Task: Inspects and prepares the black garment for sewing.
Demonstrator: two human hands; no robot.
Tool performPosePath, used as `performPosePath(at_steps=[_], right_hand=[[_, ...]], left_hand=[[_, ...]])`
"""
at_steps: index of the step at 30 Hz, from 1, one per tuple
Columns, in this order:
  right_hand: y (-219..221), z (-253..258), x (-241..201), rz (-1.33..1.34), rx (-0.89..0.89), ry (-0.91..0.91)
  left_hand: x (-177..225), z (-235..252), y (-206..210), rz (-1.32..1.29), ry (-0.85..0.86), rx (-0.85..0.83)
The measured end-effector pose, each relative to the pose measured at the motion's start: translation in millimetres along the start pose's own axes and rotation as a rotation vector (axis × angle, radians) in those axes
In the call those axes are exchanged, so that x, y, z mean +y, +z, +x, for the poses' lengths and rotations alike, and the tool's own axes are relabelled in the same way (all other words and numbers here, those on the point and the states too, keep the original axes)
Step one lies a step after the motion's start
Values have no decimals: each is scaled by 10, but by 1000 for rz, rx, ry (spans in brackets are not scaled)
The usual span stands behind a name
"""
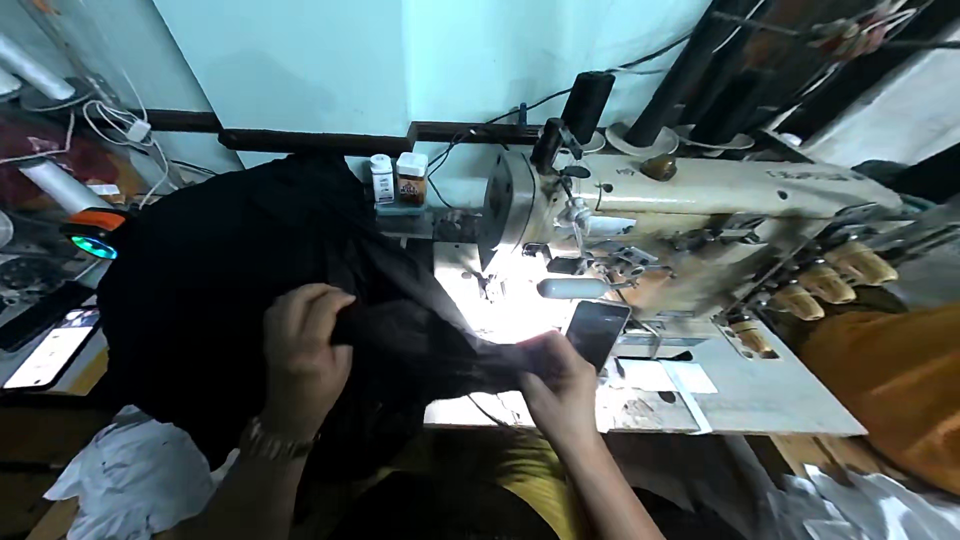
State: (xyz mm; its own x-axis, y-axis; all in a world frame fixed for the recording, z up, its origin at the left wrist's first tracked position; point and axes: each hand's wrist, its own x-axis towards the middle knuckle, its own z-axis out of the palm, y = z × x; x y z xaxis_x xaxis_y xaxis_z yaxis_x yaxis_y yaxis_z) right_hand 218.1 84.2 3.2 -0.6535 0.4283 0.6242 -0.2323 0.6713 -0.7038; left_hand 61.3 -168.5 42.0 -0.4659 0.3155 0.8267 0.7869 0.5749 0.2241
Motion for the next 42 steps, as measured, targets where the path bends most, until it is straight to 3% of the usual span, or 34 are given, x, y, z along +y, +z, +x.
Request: performPosePath(at_steps=[2, 5, 11, 14, 18, 21, 24, 42], right_hand=[[96, -46, 198, -211, -31, 66], [142, -133, 346, -320, -45, 34], [201, -99, 388, -131, -315, -149], [134, -58, 266, 238, -426, 112], [140, 19, 234, 356, -292, 360], [204, 45, 239, 380, -261, 468], [249, 46, 292, 434, -251, 504], [275, 66, 357, 366, -185, 648]], left_hand=[[-201, -93, 319, 34, -24, -124], [-295, -244, 468, 54, -71, -145], [-222, -232, 417, -181, -109, -210], [-368, -158, 307, -454, -78, -423], [-421, -66, 215, -861, -202, -536], [-261, -62, 302, -832, -475, -495], [-223, -91, 479, -822, -567, -429], [-229, -180, 672, -661, -463, -367]])
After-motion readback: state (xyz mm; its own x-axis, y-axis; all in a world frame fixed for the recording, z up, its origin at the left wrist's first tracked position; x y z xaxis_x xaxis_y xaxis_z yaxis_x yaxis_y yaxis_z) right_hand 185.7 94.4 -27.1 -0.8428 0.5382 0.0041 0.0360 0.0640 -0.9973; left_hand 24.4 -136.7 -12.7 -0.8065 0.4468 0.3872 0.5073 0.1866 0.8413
